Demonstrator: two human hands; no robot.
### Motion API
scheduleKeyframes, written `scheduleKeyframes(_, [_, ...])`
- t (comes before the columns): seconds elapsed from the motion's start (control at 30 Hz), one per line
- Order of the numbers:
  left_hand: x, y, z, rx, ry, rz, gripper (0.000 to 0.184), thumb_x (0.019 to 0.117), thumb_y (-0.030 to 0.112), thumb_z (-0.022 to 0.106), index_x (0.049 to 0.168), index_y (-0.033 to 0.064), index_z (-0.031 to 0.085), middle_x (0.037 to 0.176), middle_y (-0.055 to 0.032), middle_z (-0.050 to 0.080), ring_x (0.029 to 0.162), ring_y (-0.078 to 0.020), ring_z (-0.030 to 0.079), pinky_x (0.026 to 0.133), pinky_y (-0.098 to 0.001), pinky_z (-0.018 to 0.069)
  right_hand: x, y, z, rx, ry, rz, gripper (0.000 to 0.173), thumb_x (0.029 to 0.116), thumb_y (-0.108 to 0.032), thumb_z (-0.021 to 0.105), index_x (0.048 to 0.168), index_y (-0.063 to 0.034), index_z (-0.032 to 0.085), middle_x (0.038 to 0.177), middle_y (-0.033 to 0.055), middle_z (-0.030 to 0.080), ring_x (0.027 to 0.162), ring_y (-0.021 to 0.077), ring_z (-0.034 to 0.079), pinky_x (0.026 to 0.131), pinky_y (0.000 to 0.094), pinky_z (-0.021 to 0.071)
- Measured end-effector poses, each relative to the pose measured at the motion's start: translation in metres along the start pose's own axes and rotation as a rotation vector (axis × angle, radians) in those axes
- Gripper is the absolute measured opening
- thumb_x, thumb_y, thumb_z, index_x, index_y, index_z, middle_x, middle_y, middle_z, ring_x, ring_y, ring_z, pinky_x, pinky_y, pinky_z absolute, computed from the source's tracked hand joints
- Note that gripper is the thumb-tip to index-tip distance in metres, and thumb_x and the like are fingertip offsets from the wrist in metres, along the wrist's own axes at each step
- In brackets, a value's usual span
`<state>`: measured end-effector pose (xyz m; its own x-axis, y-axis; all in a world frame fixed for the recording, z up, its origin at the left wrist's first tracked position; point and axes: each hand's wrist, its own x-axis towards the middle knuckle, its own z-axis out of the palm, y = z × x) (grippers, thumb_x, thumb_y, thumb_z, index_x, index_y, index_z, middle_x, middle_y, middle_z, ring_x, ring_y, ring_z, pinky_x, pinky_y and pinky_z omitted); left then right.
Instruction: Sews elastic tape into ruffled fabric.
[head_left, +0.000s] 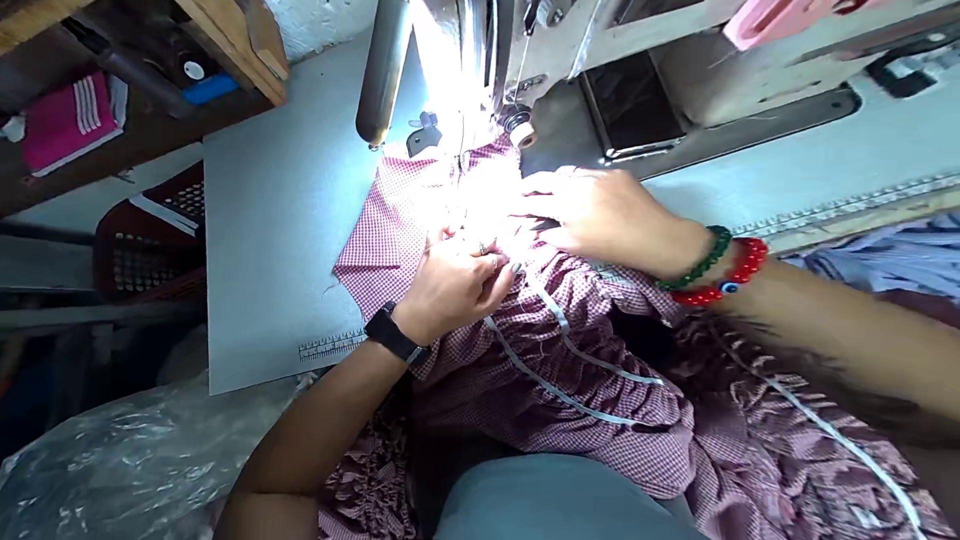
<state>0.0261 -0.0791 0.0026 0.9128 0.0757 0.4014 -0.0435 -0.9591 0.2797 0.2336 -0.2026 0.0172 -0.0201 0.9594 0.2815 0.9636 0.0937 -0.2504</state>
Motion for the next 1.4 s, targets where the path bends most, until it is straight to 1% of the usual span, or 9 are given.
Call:
scheduleKeyframes(0.2, [0.001, 0.003, 0.002, 0.016, -0.008, -0.019, 0.026, 0.0970, 0.030, 0.059, 0.088, 0.0173, 0.080, 0.097, 0.0013, 0.075, 0.091, -0.0137, 0.067, 0.101, -0.0484, 0.0382, 0.003, 0.004, -0.003, -0.062, -0.013, 0.081, 0.039, 0.0958, -0.037, 0.062, 0.126, -0.0144, 0.071, 0.115, 0.0115, 0.074, 0.097, 0.0377, 0.071, 0.074, 0.0566, 0.0550])
scheduleKeyframes(0.43, [-0.001, 0.009, 0.000, 0.044, -0.022, -0.037, 0.024, 0.0966, 0.032, 0.062, 0.092, 0.0178, 0.080, 0.093, 0.0008, 0.072, 0.089, -0.0134, 0.066, 0.098, -0.0462, 0.0410, 0.006, 0.011, 0.001, -0.015, 0.014, -0.117, 0.040, 0.0784, -0.001, 0.067, 0.116, -0.0118, 0.076, 0.119, 0.0144, 0.072, 0.100, 0.0396, 0.069, 0.076, 0.0553, 0.0551])
scheduleKeyframes(0.63, [-0.001, 0.012, -0.001, 0.101, -0.013, -0.050, 0.024, 0.0957, 0.034, 0.062, 0.091, 0.0189, 0.079, 0.091, 0.0016, 0.071, 0.092, -0.0150, 0.065, 0.097, -0.0471, 0.0388, 0.009, 0.017, 0.005, -0.059, 0.012, -0.045, 0.038, 0.0942, -0.041, 0.051, 0.113, -0.0177, 0.075, 0.087, 0.0112, 0.070, 0.085, 0.0388, 0.067, 0.059, 0.0526, 0.0478])
scheduleKeyframes(0.73, [0.000, 0.012, -0.001, 0.125, -0.023, -0.067, 0.026, 0.0960, 0.036, 0.061, 0.092, 0.0184, 0.080, 0.094, 0.0009, 0.072, 0.096, -0.0162, 0.066, 0.100, -0.0487, 0.0388, 0.005, 0.012, 0.003, -0.037, 0.046, -0.105, 0.036, 0.0842, -0.017, 0.065, 0.118, -0.0126, 0.077, 0.110, 0.0151, 0.074, 0.094, 0.0408, 0.069, 0.068, 0.0549, 0.0532])
scheduleKeyframes(0.8, [0.000, 0.013, -0.001, 0.131, -0.018, -0.068, 0.026, 0.0958, 0.036, 0.061, 0.092, 0.0185, 0.080, 0.092, 0.0012, 0.072, 0.095, -0.0165, 0.066, 0.101, -0.0496, 0.0385, 0.006, 0.014, 0.006, -0.012, 0.080, -0.185, 0.035, 0.0787, -0.007, 0.065, 0.111, -0.0122, 0.078, 0.105, 0.0162, 0.073, 0.092, 0.0408, 0.068, 0.065, 0.0545, 0.0526])
scheduleKeyframes(1.03, [-0.003, 0.013, 0.000, 0.133, -0.006, -0.061, 0.026, 0.0957, 0.035, 0.061, 0.091, 0.0190, 0.080, 0.100, 0.0023, 0.075, 0.105, -0.0160, 0.067, 0.105, -0.0506, 0.0375, 0.009, 0.022, 0.011, -0.046, 0.083, -0.115, 0.043, 0.0955, -0.043, 0.051, 0.116, -0.0149, 0.076, 0.104, 0.0107, 0.076, 0.091, 0.0386, 0.069, 0.066, 0.0535, 0.0519])
scheduleKeyframes(1.17, [-0.003, 0.014, -0.001, 0.115, -0.014, -0.043, 0.026, 0.0963, 0.033, 0.060, 0.093, 0.0171, 0.080, 0.104, 0.0006, 0.076, 0.104, -0.0149, 0.068, 0.104, -0.0472, 0.0389, 0.010, 0.018, 0.011, -0.024, 0.086, -0.117, 0.043, 0.0877, -0.025, 0.059, 0.127, -0.0174, 0.073, 0.114, 0.0125, 0.075, 0.097, 0.0398, 0.069, 0.069, 0.0545, 0.0529])
scheduleKeyframes(1.27, [-0.005, 0.012, 0.000, 0.088, -0.017, -0.021, 0.026, 0.0963, 0.032, 0.060, 0.092, 0.0169, 0.080, 0.105, 0.0005, 0.076, 0.111, -0.0161, 0.067, 0.108, -0.0483, 0.0375, 0.009, 0.018, 0.013, 0.008, 0.111, -0.229, 0.035, 0.0833, -0.010, 0.058, 0.111, -0.0128, 0.078, 0.117, 0.0138, 0.075, 0.099, 0.0399, 0.070, 0.071, 0.0548, 0.0552])
scheduleKeyframes(1.4, [-0.007, 0.016, 0.001, 0.086, -0.024, -0.016, 0.026, 0.0960, 0.033, 0.061, 0.090, 0.0167, 0.080, 0.103, 0.0002, 0.076, 0.109, -0.0160, 0.068, 0.108, -0.0475, 0.0381, 0.008, 0.023, 0.015, -0.018, 0.110, -0.222, 0.033, 0.0887, -0.022, 0.057, 0.113, -0.0138, 0.078, 0.101, 0.0145, 0.075, 0.084, 0.0394, 0.070, 0.064, 0.0547, 0.0528])
